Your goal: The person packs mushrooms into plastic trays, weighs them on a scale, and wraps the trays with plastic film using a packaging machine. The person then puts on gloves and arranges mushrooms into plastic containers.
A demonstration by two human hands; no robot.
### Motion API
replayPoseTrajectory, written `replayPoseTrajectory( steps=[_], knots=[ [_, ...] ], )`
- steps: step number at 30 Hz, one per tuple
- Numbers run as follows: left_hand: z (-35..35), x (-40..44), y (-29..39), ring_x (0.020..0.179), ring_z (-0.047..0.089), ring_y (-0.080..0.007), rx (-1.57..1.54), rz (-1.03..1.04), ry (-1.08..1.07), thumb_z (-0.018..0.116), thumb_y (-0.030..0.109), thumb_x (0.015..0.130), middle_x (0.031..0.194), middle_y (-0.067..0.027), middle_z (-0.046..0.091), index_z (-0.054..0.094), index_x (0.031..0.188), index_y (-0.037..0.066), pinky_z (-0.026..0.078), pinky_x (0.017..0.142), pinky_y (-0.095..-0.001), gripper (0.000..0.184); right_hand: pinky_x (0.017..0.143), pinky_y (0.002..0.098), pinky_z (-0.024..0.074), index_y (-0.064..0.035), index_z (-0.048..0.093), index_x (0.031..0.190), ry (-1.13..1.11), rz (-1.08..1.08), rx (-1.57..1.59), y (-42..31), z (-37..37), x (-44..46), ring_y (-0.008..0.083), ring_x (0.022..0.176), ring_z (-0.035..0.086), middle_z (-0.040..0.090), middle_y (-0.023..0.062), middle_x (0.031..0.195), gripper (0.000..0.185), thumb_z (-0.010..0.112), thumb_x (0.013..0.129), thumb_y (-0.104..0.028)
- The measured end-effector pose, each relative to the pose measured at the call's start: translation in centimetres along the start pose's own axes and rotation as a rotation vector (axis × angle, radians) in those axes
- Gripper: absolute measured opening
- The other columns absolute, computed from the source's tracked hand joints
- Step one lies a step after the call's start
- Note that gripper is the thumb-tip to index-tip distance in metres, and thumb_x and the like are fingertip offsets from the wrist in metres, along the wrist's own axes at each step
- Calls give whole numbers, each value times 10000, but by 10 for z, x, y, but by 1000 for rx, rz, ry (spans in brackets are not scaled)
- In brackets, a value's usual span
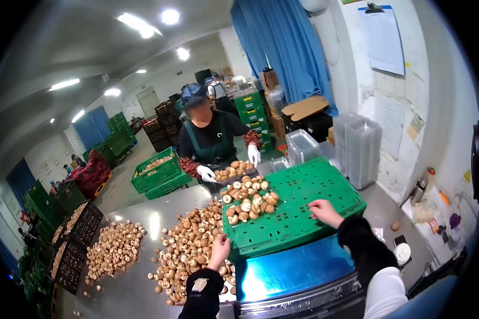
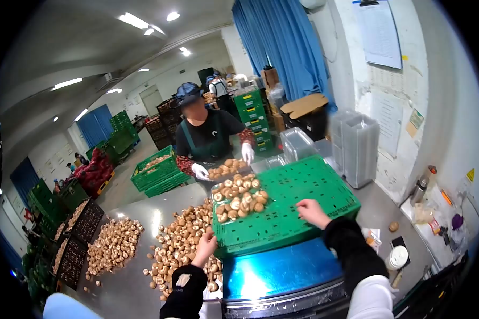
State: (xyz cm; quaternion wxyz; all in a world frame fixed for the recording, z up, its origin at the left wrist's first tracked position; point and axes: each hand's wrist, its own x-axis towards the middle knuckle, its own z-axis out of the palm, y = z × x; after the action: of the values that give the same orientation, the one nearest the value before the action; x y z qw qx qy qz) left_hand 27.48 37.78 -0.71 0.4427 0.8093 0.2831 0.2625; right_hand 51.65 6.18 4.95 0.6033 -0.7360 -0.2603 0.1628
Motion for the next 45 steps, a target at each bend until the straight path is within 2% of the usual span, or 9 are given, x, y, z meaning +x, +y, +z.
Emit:
replayPoseTrajectory(
  steps=[7,11,18,29,32,33,36,39,45],
  knots=[
    [25,74,-4,791,584,-397,345,-54,142,522,126,712,781,-259,597,579,843,-50,457,720,-446,227,432,311,483,87,459,1147,59,218,-4,18,107,92,189,519,571,594,166,815,347,444,835,-64],
    [19,70,0,768,603,-338,205,-8,-5,494,82,703,770,-231,606,579,898,-70,469,701,-376,261,411,305,459,79,551,1011,-64,166,-241,25,104,95,173,422,542,569,114,598,268,413,823,-52],
    [8,-21,38,607,558,-133,-189,-174,-163,521,14,764,821,-54,546,432,1183,-91,443,529,-236,441,453,289,499,109,409,1142,-218,193,75,5,48,-4,187,541,591,552,124,780,367,482,829,-67],
    [31,-192,71,658,582,-137,-301,-290,-418,531,9,799,946,-61,473,343,1227,-93,452,555,-233,479,465,265,503,113,416,1114,-182,455,161,18,-26,-179,182,571,596,510,117,858,354,525,824,-58],
    [37,-198,63,616,585,-202,106,-36,-444,584,97,763,898,-140,544,358,1213,-99,473,568,-296,540,492,280,488,70,464,1104,-194,376,-67,32,-28,-193,176,585,592,534,98,860,341,550,806,-72],
    [33,-196,67,722,579,-288,233,-9,-474,611,123,736,955,-190,513,370,1205,-93,477,655,-350,570,599,330,478,11,519,1073,-186,35,-515,44,-33,-194,230,704,590,551,115,868,328,583,770,-97],
    [28,-188,107,937,475,-394,473,250,-220,638,136,718,1056,-251,422,452,1118,-61,430,775,-395,483,692,372,440,-29,567,979,2,-121,-655,-3,-21,-206,282,803,544,553,125,865,275,608,725,-124],
    [47,-173,124,895,488,-352,404,503,-288,626,76,690,968,-168,495,541,1046,29,429,765,-392,369,672,367,409,-77,577,861,-49,-580,-684,-18,-2,-206,277,756,507,535,88,848,205,633,694,-182],
    [92,-168,134,847,480,-293,596,630,-322,637,104,674,921,-88,524,572,955,80,411,715,-389,289,766,373,331,-130,602,933,-213,-696,-895,-34,33,-212,233,878,438,493,34,914,377,697,607,-294]
  ],
)
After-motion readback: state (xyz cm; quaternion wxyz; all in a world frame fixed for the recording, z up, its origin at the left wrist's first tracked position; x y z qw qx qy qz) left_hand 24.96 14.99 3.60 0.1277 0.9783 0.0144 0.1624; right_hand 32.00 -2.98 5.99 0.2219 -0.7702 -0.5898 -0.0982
